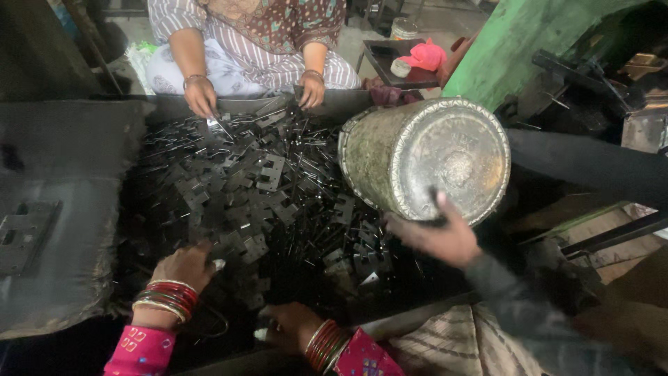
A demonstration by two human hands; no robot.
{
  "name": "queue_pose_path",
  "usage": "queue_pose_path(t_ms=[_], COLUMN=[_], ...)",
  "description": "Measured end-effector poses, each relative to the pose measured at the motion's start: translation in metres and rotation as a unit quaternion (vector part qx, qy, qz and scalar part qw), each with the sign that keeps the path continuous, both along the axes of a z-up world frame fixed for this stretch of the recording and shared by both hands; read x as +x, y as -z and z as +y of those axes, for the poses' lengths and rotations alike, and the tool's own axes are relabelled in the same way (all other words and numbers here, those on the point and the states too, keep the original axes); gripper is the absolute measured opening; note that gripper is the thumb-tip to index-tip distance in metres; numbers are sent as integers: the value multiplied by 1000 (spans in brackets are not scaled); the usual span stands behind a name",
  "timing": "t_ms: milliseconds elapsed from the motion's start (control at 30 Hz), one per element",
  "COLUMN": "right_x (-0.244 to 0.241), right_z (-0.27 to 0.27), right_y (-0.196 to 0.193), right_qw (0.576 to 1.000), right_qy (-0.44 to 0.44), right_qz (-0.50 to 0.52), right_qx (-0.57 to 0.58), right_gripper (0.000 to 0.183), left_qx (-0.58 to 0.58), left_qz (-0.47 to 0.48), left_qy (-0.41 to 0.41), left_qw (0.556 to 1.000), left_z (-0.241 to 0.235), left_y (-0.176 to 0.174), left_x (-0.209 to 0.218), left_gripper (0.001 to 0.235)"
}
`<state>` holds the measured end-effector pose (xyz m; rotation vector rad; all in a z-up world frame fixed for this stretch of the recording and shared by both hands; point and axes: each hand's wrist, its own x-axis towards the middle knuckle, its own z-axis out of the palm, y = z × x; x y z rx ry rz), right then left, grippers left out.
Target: The person picks up metal parts from a large bin and moves them to the side while others do the same.
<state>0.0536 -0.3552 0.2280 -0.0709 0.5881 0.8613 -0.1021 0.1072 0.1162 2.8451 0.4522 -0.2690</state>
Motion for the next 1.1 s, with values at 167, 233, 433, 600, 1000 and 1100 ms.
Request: queue_pose_path(t_ms=[167,233,433,600,1000,1100], right_x=[-30,-124,-156,-155,-158,-156], right_z=[81,164,189,187,187,184], right_y=[72,134,173,178,187,192], right_qw=[760,501,293,265,234,203], right_qy=[-259,-358,-348,-338,-384,-286], right_qz=[-503,-670,-765,-773,-736,-784], right_qx=[-320,-416,-456,-467,-506,-513], right_gripper=[82,68,47,50,55,58], left_qx=[-20,-31,3,-7,87,74], left_qz=[-1,39,41,10,157,171], left_qy=[-6,-13,3,15,33,86], left_qw=[1000,999,999,1000,983,979], left_z=[0,1,1,10,22,41], left_y=[1,2,8,30,181,184], left_x=[0,2,4,5,20,24], left_gripper=[38,35,41,44,25,27])
